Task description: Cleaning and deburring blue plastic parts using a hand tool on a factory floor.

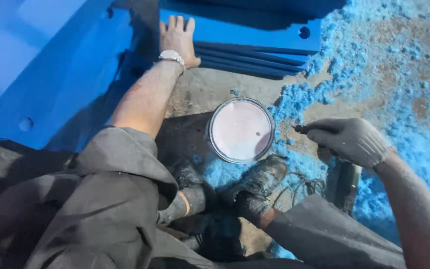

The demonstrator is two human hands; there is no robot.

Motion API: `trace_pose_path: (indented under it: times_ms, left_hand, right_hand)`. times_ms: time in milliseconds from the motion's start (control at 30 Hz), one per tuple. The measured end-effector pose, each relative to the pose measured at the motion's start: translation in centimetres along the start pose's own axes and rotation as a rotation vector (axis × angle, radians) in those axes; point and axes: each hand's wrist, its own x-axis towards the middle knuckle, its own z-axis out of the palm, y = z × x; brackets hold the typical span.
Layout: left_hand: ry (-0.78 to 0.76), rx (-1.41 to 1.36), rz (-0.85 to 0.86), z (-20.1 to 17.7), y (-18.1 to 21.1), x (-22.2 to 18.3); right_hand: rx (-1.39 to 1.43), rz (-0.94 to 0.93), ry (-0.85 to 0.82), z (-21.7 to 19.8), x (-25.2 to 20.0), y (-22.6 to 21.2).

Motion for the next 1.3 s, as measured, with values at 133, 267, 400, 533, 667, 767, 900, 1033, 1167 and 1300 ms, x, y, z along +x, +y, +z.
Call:
trace_pose_path:
  times_ms: [133, 267, 400, 533, 667, 767, 900, 1033, 1167, 1300]
  left_hand:
    - [0.174, 0.037, -0.015, 0.4, 3.0, 0.8]
    - [0.101, -0.026, 0.124, 3.8, 6.8, 5.3]
    - [-0.114, 0.006, 0.054, 0.7, 8.8, 5.4]
    - [-0.175, -0.086, 0.064, -2.8, 7.3, 1.8]
    - [-0.151, -0.178, 0.058, -4.8, 5.5, -1.6]
    - [-0.075, -0.182, 0.11, -7.1, 3.8, -4.6]
    - [-0.006, -0.201, 0.281, -11.5, 3.5, -9.8]
    - [-0.039, -0.237, 0.378, -12.7, 4.6, -15.0]
    - [-0.081, -0.203, 0.428, -11.6, 5.3, -18.2]
    - [-0.018, -0.208, 0.494, -9.8, 5.6, -19.1]
  right_hand:
    - [0.004, -0.049, -0.021, 0.1, 0.9, 0.9]
    - [0.058, -0.089, -0.013, 0.0, 1.4, 1.3]
    - [-0.015, -0.218, 0.098, -0.4, 1.9, 2.9]
    - [0.001, 0.025, 0.051, -2.7, -0.6, 1.8]
    - [-0.236, -0.229, 0.073, -3.0, 1.3, 5.9]
    - [-0.163, -0.224, 0.066, -3.8, 1.0, 6.5]
    - [-0.159, -0.249, 0.191, -4.9, -2.2, 4.8]
    - [-0.131, -0.256, 0.241, -4.9, -3.2, 4.8]
    - [-0.374, -0.24, 0.209, -4.1, -1.3, 6.3]
    - [-0.385, -0.308, 0.227, -3.6, -1.4, 6.0]
